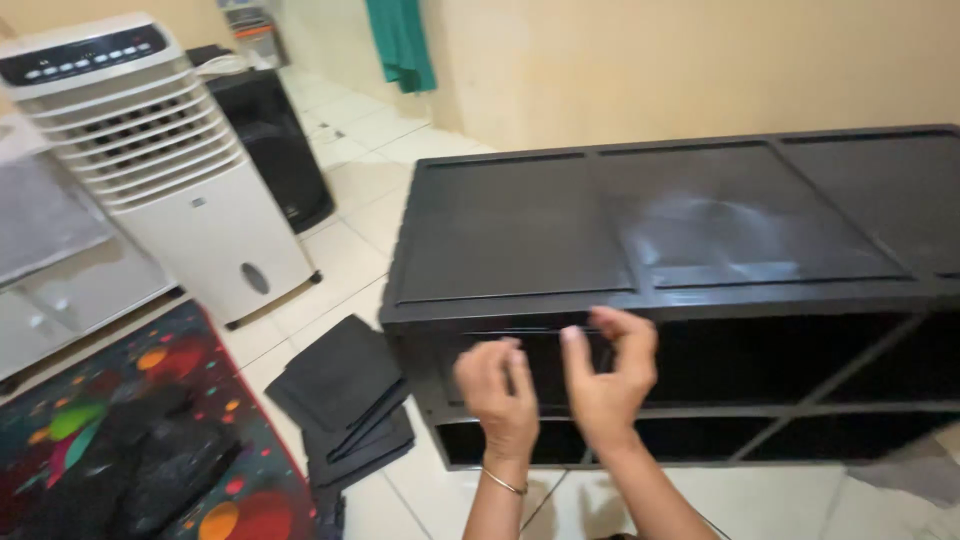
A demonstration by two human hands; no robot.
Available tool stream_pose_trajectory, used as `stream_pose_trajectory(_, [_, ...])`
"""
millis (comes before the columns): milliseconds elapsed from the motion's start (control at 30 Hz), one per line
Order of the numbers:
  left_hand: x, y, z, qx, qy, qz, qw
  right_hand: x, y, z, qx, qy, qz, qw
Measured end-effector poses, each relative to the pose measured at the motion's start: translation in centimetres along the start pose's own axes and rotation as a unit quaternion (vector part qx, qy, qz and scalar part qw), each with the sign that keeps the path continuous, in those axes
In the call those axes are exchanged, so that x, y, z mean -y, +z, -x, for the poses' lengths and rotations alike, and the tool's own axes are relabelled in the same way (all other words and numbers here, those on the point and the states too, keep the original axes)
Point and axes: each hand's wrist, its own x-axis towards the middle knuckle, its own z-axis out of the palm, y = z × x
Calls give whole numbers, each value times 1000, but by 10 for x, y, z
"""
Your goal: Assembling a black modular storage shelf unit using a hammer.
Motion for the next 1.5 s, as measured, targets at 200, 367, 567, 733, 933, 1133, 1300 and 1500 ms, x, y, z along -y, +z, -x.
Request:
stream_pose_trajectory(200, [-96,34,19,230,190,41,954,-132,-57,7,-141,242,-101,955])
stream_pose_trajectory(367, [-102,69,47,196,154,-76,965,-148,-67,3,70,327,-253,908])
stream_pose_trajectory(567, [-96,73,47,158,174,-111,966,-159,-71,-8,129,258,-244,926])
stream_pose_trajectory(733, [-95,80,53,115,173,-114,972,-178,-73,-16,140,283,-254,914])
stream_pose_trajectory(933, [-100,83,53,96,185,-109,972,-191,-69,-23,132,271,-287,909])
stream_pose_trajectory(1133, [-100,83,47,95,209,-119,966,-194,-71,-22,124,255,-335,898])
stream_pose_trajectory(1300, [-99,79,46,105,212,-115,965,-204,-68,-15,125,266,-321,901])
stream_pose_trajectory(1500, [-96,86,59,88,209,-111,968,-167,-77,-28,65,317,-410,853])
